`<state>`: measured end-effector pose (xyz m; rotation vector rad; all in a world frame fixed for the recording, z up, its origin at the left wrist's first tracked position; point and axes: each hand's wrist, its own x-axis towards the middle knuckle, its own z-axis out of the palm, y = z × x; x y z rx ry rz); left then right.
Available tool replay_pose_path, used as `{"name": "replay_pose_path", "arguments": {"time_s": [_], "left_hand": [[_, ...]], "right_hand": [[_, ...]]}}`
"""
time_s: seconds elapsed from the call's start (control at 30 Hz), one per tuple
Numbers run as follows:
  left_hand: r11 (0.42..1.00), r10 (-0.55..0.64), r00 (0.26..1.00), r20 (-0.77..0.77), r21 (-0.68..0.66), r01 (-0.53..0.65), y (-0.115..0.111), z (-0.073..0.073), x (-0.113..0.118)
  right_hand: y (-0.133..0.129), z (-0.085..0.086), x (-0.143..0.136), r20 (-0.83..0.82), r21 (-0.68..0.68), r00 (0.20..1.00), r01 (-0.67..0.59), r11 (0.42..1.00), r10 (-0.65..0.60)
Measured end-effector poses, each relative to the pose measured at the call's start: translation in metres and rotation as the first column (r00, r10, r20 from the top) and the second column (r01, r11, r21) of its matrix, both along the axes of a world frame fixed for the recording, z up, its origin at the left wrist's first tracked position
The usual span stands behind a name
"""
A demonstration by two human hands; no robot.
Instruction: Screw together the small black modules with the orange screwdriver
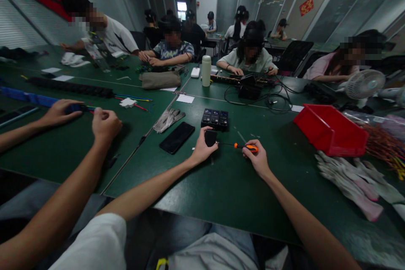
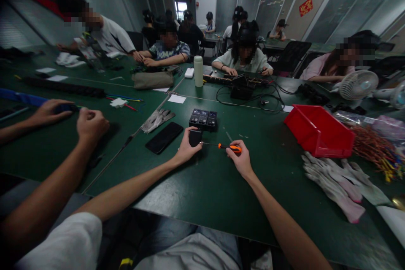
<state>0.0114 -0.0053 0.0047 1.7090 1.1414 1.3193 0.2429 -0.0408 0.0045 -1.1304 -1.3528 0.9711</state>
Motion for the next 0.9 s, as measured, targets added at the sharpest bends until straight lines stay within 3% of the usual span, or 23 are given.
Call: {"name": "replay_pose_path", "arguments": {"time_s": [0.27, 0.5, 0.73, 0.9], "left_hand": [[1.0, -0.008, 1.0, -0.005, -0.001, 0.008, 0.0004, -0.0021, 0.0001], [1.0, 0.02, 1.0, 0.005, 0.007, -0.02, 0.0003, -0.0011, 0.0013], [1.0, -0.012, 1.0, 0.001, -0.012, 0.012, -0.0005, -0.0003, -0.0004], [1.0, -0.001, 1.0, -0.004, -0.001, 0.001, -0.0002, 0.0002, 0.0]], "right_hand": [[-0.0008, 0.0025, -0.0021, -0.003, -0.032, 0.999, -0.037, 0.999, 0.037], [0.0009, -0.0021, -0.0011, -0.007, -0.137, 0.997, -0.073, 0.988, 0.073], [0.0012, -0.002, 0.0, -0.007, 0.0, 1.0, 0.003, 1.0, -0.003], [-0.0001, 0.0021, -0.0017, -0.011, -0.025, 1.0, -0.023, 0.999, 0.023]]}}
